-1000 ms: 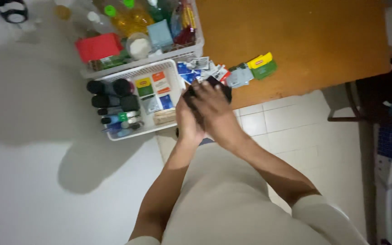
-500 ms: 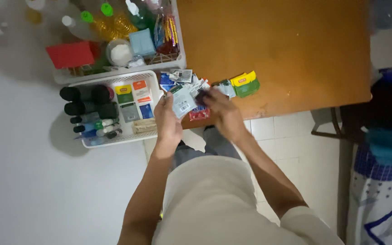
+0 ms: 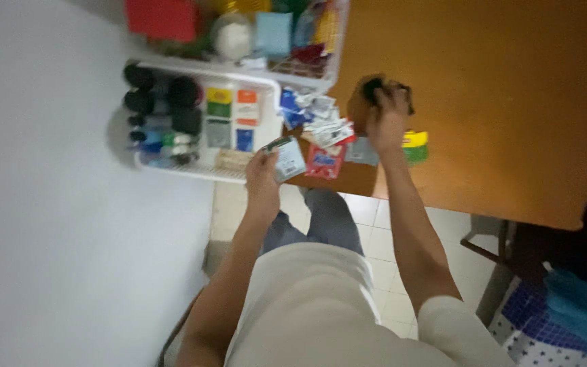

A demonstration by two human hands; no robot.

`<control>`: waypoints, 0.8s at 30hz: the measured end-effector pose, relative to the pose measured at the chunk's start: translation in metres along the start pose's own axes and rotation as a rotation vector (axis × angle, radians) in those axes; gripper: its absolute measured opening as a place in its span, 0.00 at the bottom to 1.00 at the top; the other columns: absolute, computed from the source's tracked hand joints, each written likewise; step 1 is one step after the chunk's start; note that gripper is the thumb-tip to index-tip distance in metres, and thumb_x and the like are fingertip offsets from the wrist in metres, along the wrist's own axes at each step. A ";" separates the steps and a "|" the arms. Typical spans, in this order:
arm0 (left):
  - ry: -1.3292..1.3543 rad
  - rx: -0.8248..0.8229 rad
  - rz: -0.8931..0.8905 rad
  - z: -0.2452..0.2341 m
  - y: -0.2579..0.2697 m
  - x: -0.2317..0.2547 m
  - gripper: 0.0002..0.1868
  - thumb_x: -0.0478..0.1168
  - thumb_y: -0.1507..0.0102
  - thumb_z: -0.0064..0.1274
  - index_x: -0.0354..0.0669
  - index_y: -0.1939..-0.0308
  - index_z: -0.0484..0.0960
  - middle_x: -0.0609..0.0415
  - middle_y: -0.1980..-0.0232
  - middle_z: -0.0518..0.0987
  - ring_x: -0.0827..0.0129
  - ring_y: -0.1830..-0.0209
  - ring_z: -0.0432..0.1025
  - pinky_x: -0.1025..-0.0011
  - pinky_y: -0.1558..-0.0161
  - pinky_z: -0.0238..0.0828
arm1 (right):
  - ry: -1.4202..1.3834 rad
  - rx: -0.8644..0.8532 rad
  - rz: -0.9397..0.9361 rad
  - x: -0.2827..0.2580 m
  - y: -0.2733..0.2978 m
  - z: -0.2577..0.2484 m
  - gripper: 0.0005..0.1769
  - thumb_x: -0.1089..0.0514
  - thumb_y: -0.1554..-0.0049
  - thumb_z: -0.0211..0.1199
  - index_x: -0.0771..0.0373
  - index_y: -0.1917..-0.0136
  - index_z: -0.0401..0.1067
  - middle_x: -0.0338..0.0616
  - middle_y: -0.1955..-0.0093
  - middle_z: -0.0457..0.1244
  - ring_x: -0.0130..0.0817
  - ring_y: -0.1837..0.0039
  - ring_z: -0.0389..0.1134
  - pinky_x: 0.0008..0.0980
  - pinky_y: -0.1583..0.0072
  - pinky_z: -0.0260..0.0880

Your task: Organizing various small packets and tea bags into a basket and on a desk.

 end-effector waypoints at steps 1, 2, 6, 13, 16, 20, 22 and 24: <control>0.000 0.023 0.002 -0.004 0.005 0.007 0.13 0.39 0.27 0.47 0.34 0.47 0.82 0.53 0.57 0.79 0.74 0.60 0.72 0.74 0.59 0.71 | -0.014 -0.013 -0.013 -0.032 0.002 -0.022 0.24 0.66 0.43 0.64 0.68 0.33 0.72 0.65 0.27 0.57 0.66 0.25 0.52 0.57 0.28 0.52; 0.003 0.013 0.010 -0.006 0.009 0.015 0.13 0.40 0.28 0.48 0.34 0.47 0.81 0.54 0.56 0.79 0.75 0.60 0.72 0.75 0.59 0.71 | -0.132 0.040 0.044 -0.060 0.004 -0.048 0.19 0.67 0.41 0.62 0.69 0.37 0.73 0.62 0.34 0.62 0.60 0.31 0.59 0.52 0.31 0.59; 0.037 -0.075 0.052 -0.021 0.019 0.043 0.15 0.41 0.29 0.49 0.35 0.44 0.80 0.57 0.55 0.80 0.79 0.58 0.72 0.79 0.58 0.70 | -0.538 0.017 0.199 -0.185 0.031 -0.101 0.08 0.65 0.36 0.62 0.70 0.44 0.75 0.51 0.52 0.69 0.36 0.53 0.70 0.34 0.49 0.70; 0.059 -0.056 0.057 -0.099 0.003 0.051 0.17 0.39 0.26 0.51 0.29 0.38 0.81 0.55 0.56 0.76 0.76 0.58 0.66 0.76 0.56 0.63 | -0.893 -0.309 0.371 -0.306 0.093 -0.021 0.10 0.62 0.39 0.65 0.65 0.44 0.74 0.38 0.51 0.71 0.24 0.52 0.73 0.24 0.50 0.76; 0.062 -0.096 0.056 -0.131 -0.006 0.064 0.18 0.40 0.27 0.48 0.30 0.37 0.76 0.53 0.50 0.80 0.74 0.51 0.72 0.75 0.48 0.70 | -1.159 -0.265 0.554 -0.319 0.104 0.021 0.09 0.65 0.38 0.67 0.67 0.44 0.74 0.42 0.54 0.70 0.24 0.54 0.69 0.25 0.52 0.69; -0.080 -0.108 0.166 -0.177 -0.018 0.071 0.21 0.36 0.29 0.48 0.32 0.33 0.70 0.49 0.41 0.79 0.68 0.41 0.73 0.73 0.40 0.69 | -0.759 -0.146 0.526 -0.316 0.081 0.057 0.10 0.62 0.40 0.68 0.68 0.47 0.73 0.45 0.59 0.69 0.28 0.60 0.68 0.29 0.58 0.68; -0.096 -0.123 0.184 -0.194 -0.017 0.081 0.22 0.35 0.30 0.48 0.33 0.32 0.70 0.47 0.39 0.79 0.67 0.39 0.73 0.73 0.38 0.69 | -0.612 -0.129 0.534 -0.314 0.072 0.086 0.10 0.61 0.41 0.69 0.68 0.47 0.75 0.47 0.58 0.70 0.31 0.60 0.69 0.31 0.57 0.69; -0.097 -0.094 0.055 -0.207 -0.015 0.088 0.19 0.36 0.29 0.49 0.34 0.35 0.74 0.46 0.41 0.81 0.67 0.41 0.75 0.71 0.41 0.71 | -0.319 -0.214 0.486 -0.313 0.067 0.117 0.10 0.59 0.46 0.71 0.63 0.50 0.78 0.48 0.57 0.73 0.39 0.56 0.75 0.36 0.53 0.73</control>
Point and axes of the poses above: each hand's wrist, its own y-axis away from the middle knuckle, its own z-axis out of the palm, x = y × z, the point moved 6 cm from there along -y, towards the middle knuckle
